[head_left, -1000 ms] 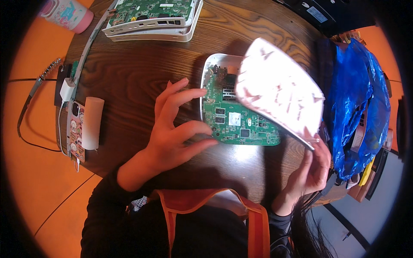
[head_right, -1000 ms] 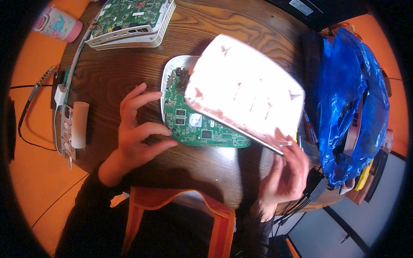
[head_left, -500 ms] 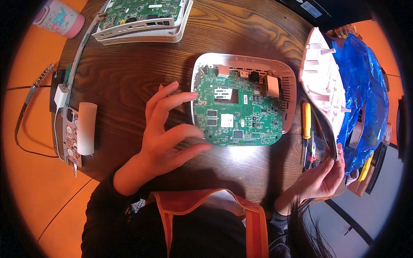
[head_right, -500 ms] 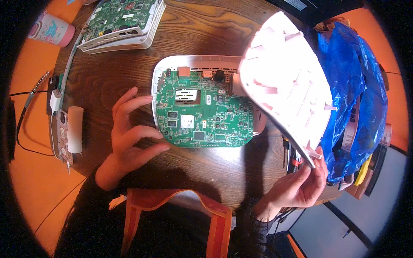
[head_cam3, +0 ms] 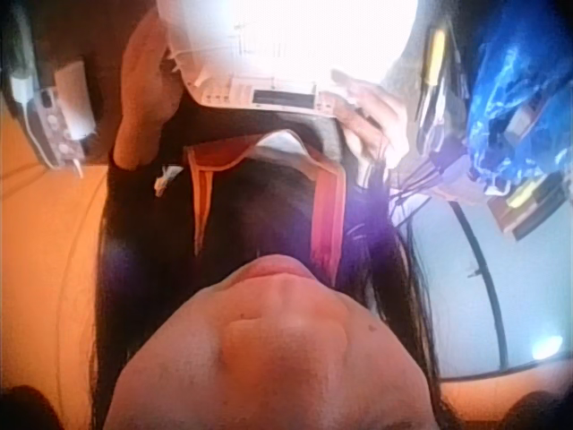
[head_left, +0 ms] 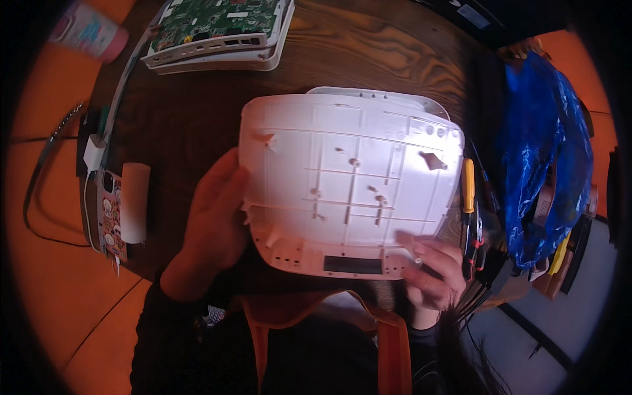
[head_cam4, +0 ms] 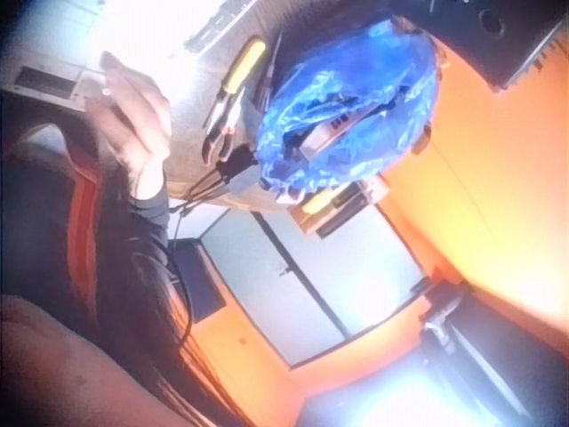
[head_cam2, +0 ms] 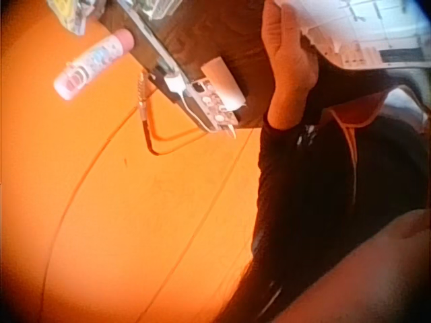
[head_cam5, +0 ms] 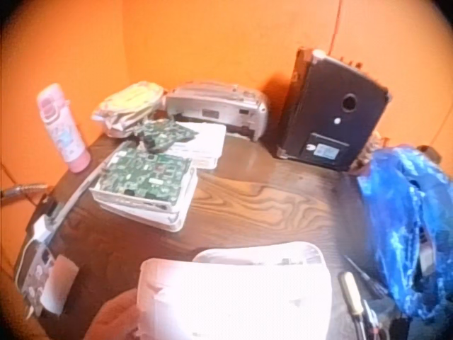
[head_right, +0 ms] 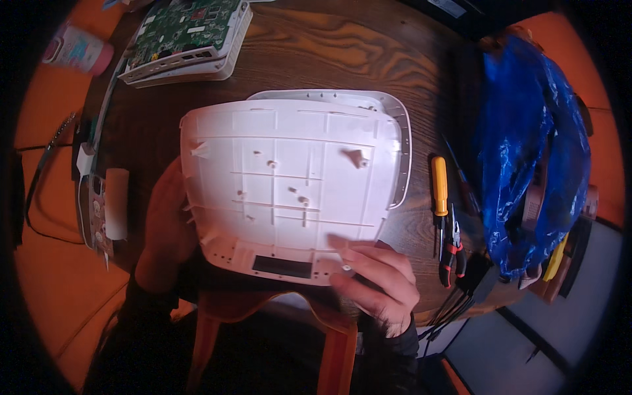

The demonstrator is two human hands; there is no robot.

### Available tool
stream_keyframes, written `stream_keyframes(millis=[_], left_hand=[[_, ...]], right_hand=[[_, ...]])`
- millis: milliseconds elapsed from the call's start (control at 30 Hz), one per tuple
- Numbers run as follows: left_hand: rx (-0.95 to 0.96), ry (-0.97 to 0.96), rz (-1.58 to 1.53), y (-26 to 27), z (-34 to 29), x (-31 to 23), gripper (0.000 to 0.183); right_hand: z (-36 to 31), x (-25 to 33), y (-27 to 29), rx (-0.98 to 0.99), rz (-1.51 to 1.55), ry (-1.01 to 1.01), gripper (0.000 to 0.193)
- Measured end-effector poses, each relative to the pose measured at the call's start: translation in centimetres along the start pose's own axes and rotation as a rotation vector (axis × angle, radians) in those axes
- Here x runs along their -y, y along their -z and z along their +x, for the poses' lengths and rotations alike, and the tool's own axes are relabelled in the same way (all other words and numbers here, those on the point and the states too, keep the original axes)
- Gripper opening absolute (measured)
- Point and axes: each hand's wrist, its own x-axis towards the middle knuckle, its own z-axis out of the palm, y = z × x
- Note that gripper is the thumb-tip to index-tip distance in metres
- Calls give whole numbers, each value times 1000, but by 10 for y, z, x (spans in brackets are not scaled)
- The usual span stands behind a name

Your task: The person assembles a white router by aligning the casing halves, inserting screws, and tightening them with a screwdriver. They then place the assembled unit on the table and open another router to remove its circuit board.

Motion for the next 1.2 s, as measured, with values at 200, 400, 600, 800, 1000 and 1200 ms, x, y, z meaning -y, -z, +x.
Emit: stream_keyframes(millis=[200,400,600,800,1000,1200], left_hand=[[-230,-266,125,22,-15,-24,40],[-473,-612,881,46,-25,-18,52],[-584,-318,33,48,-20,-28,42],[-363,207,336,31,-11,-40,36],[17,364,178,-19,-18,-16,29],[-12,495,162,-31,-16,2,40]], right_hand=[[10,-31,13,-46,-248,-81,42],[14,-43,10,59,-321,-180,31],[36,-52,-11,-97,-398,-249,33],[25,-53,-2,-298,-342,-216,31],[9,-59,0,-527,-1,-410,22],[7,-60,-4,-580,124,-441,22]])
